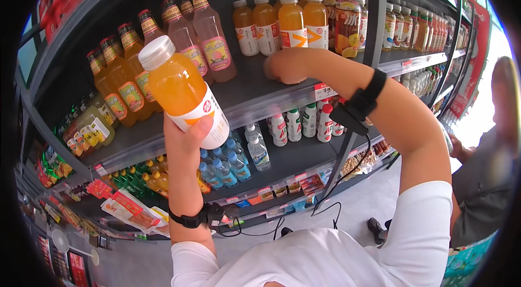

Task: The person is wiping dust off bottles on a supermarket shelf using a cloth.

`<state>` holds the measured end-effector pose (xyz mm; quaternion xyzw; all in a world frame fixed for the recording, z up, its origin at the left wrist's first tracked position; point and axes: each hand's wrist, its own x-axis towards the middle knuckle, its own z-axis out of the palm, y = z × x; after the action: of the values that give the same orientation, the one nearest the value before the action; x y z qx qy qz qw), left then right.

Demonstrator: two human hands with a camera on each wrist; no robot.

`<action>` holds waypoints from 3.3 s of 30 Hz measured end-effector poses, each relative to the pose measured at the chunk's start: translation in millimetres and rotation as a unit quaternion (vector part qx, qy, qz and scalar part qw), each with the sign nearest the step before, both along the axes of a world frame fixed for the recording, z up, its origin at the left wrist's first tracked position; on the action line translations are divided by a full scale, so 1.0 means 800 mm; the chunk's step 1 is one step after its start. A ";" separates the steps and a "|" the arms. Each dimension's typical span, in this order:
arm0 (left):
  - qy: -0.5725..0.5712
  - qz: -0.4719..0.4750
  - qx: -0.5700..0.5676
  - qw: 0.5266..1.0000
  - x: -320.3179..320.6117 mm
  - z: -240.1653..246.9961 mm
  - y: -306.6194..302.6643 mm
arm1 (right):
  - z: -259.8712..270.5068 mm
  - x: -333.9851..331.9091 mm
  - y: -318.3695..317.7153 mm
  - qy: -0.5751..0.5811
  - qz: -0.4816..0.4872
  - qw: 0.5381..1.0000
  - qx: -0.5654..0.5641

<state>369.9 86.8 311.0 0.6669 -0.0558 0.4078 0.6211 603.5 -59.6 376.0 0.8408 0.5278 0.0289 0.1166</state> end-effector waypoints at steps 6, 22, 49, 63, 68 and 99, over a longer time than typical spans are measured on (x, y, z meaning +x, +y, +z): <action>-0.001 -0.020 -0.014 1.000 0.020 0.002 0.003 | -0.026 0.019 -0.012 0.054 0.083 0.987 0.128; -0.019 0.039 -0.028 0.999 0.054 0.013 0.015 | -0.021 0.029 -0.048 0.186 0.132 0.954 0.195; 0.068 0.114 0.039 0.990 0.090 0.010 0.044 | 0.066 0.104 -0.006 0.068 -0.154 0.820 0.548; 0.074 0.114 0.028 0.990 0.091 0.009 0.043 | 0.076 0.064 -0.097 -0.047 -0.172 0.808 0.562; 0.065 0.112 0.038 0.991 0.095 0.004 0.050 | 0.063 0.066 -0.117 -0.100 -0.177 0.812 0.547; -0.063 0.282 -0.087 0.953 -0.127 -0.040 0.071 | 0.070 -0.164 0.222 0.285 0.171 0.768 0.547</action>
<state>268.4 143.3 279.3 0.5715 0.1315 0.6112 0.5316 472.3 118.1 432.1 0.6275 0.5667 0.0915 -0.5261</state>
